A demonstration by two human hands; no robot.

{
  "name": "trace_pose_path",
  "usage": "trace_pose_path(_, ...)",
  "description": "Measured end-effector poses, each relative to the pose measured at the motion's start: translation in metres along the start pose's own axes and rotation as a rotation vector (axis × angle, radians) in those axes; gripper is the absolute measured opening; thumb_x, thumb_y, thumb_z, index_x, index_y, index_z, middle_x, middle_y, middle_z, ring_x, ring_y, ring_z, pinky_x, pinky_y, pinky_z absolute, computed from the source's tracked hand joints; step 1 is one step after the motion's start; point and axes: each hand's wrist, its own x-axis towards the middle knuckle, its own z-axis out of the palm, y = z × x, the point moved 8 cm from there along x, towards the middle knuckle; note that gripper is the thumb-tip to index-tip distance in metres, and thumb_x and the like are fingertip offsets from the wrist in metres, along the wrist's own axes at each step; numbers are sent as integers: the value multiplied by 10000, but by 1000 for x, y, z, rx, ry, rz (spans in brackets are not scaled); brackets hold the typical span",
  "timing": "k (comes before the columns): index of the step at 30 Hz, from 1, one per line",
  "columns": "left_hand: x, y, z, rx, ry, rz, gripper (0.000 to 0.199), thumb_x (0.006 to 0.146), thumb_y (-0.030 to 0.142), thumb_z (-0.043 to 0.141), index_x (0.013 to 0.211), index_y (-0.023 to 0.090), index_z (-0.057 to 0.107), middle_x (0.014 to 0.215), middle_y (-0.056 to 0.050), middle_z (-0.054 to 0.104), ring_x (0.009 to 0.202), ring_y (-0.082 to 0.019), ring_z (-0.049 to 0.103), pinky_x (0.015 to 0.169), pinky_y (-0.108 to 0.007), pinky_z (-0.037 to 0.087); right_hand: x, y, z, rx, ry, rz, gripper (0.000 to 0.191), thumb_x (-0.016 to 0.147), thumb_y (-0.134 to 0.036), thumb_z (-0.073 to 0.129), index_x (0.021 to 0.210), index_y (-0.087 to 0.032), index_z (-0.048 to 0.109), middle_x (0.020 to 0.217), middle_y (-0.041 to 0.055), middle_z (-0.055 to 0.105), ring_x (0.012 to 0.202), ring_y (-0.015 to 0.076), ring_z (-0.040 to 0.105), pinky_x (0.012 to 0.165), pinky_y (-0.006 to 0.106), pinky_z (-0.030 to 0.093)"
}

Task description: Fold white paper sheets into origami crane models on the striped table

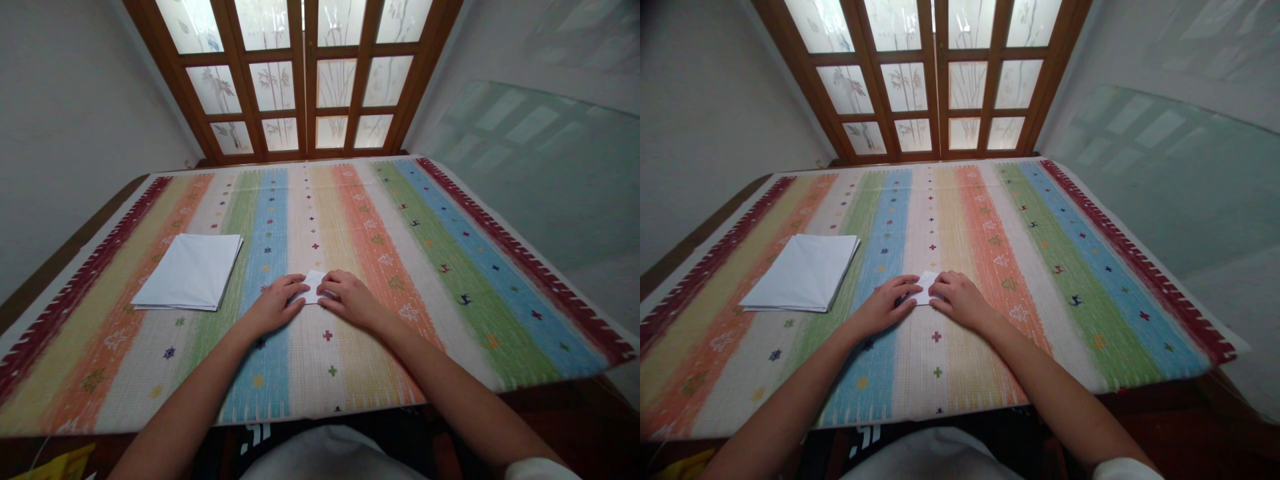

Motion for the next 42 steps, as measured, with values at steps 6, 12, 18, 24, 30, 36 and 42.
trace_pose_path(6, -1, 0, 1, 23, -58, 4, 389, 964, 139, 567, 1315, 208, 721, 1489, -151, 635, 1379, -289, 613, 1173, -528, 509, -1, 3, -1, 26, 9, 20, 98, 948, -220, 780, 1043, -201, 773, 1102, 95, 688, 1059, 245, 629, 956, 401, 501)
trace_pose_path(12, -1, 4, 0, 19, -74, 15, 558, 829, 14, 548, 1327, 209, 708, 1501, -142, 624, 1391, -289, 600, 1181, -533, 504, -2, 3, -1, 2, 12, -3, 186, 932, -253, 807, 1113, -232, 767, 1219, 116, 668, 1169, 275, 605, 1033, 465, 496)
trace_pose_path(18, 1, 4, -8, -57, 15, -5, 432, 865, 19, 530, 1190, 215, 735, 1375, -123, 679, 1220, -249, 691, 1072, -477, 570, -3, 2, 0, -34, -4, -14, 286, 923, -291, 820, 1198, -251, 750, 1370, 144, 630, 1298, 308, 574, 1101, 523, 479)
trace_pose_path(24, 2, -3, -13, -38, 27, -24, 262, 934, 116, 562, 1046, 217, 776, 1084, -89, 754, 985, -235, 725, 949, -424, 600, -3, 6, 3, -64, -14, 20, 327, 920, -303, 818, 1232, -242, 741, 1438, 177, 605, 1350, 336, 545, 1121, 563, 469)
trace_pose_path(30, 2, -4, -14, -60, -25, -3, 392, 834, 61, 570, 1107, 222, 800, 1163, -94, 750, 960, -222, 725, 956, -412, 604, -3, 7, 2, -58, -13, 48, 407, 905, -315, 834, 1282, -247, 695, 1420, 157, 627, 1332, 325, 565, 1121, 541, 468)
trace_pose_path(36, 3, -3, -14, -81, 19, -40, 331, 879, 86, 565, 1050, 234, 808, 1087, -89, 762, 948, -231, 727, 933, -420, 605, -3, 9, 2, -43, -2, 63, 402, 893, -306, 845, 1268, -254, 708, 1396, 152, 634, 1303, 325, 578, 1095, 538, 479)
trace_pose_path(42, 1, -7, -12, 26, 78, -75, 221, 958, 127, 594, 1000, 229, 784, 1084, -79, 724, 1005, -235, 704, 935, -403, 581, -4, 6, -2, -7, -1, 80, 224, 983, -301, 745, 1196, -232, 749, 1259, 129, 653, 1149, 269, 627, 1023, 451, 509)
